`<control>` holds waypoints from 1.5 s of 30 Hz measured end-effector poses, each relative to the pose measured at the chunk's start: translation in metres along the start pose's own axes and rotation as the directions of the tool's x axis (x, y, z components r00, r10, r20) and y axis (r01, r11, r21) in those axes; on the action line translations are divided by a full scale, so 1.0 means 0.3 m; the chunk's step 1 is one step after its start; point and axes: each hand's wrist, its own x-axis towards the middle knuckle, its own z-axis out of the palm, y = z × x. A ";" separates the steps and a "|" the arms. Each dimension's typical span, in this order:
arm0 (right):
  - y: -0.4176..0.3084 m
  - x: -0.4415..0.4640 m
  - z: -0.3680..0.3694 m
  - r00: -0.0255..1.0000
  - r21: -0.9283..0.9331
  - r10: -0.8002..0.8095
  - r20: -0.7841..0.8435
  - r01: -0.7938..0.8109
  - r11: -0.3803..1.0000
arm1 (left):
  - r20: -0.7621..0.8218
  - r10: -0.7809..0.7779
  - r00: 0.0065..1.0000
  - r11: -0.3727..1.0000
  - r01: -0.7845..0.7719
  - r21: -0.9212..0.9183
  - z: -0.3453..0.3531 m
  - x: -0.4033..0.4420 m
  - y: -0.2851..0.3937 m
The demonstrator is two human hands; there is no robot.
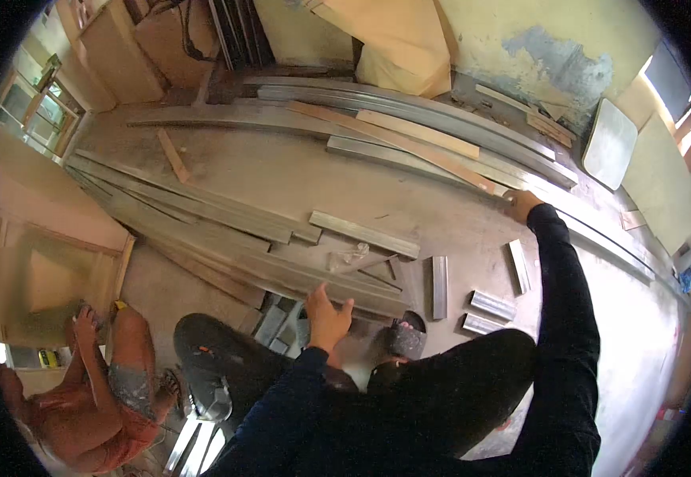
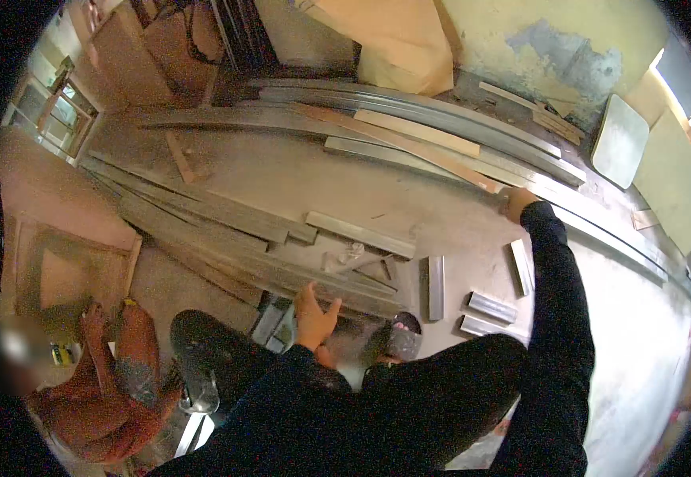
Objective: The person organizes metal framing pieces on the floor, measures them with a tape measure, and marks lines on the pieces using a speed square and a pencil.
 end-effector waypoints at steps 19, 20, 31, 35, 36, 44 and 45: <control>-0.124 0.973 0.208 0.906 0.003 0.226 -0.359 -0.241 0.971 | 0.057 -0.135 0.989 0.986 0.129 0.104 0.044 0.096 -0.012; -0.129 1.011 0.204 0.913 -0.001 0.201 -0.356 -0.215 0.977 | 0.058 -0.136 0.989 0.987 0.130 0.094 0.047 0.098 -0.010; -0.130 1.276 0.256 0.926 -0.142 0.157 -0.344 -0.216 0.966 | -0.023 -0.189 0.982 0.978 0.190 0.085 0.063 0.117 -0.008; -0.209 1.213 0.156 0.942 -0.109 0.155 -0.296 -0.194 0.975 | -0.033 -0.210 0.977 0.972 0.212 0.097 0.073 0.125 0.006; -0.201 1.224 0.182 0.945 -0.105 0.149 -0.292 -0.187 0.977 | -0.037 -0.215 0.976 0.971 0.218 0.103 0.071 0.122 0.004; -0.057 1.316 0.237 0.927 -0.271 -0.145 -0.345 0.050 0.961 | -0.056 -0.202 0.978 0.972 0.207 0.111 0.078 0.132 0.000; -0.046 1.317 0.250 0.928 -0.265 -0.164 -0.334 0.074 0.961 | -0.072 -0.187 0.980 0.976 0.193 0.098 0.081 0.130 -0.004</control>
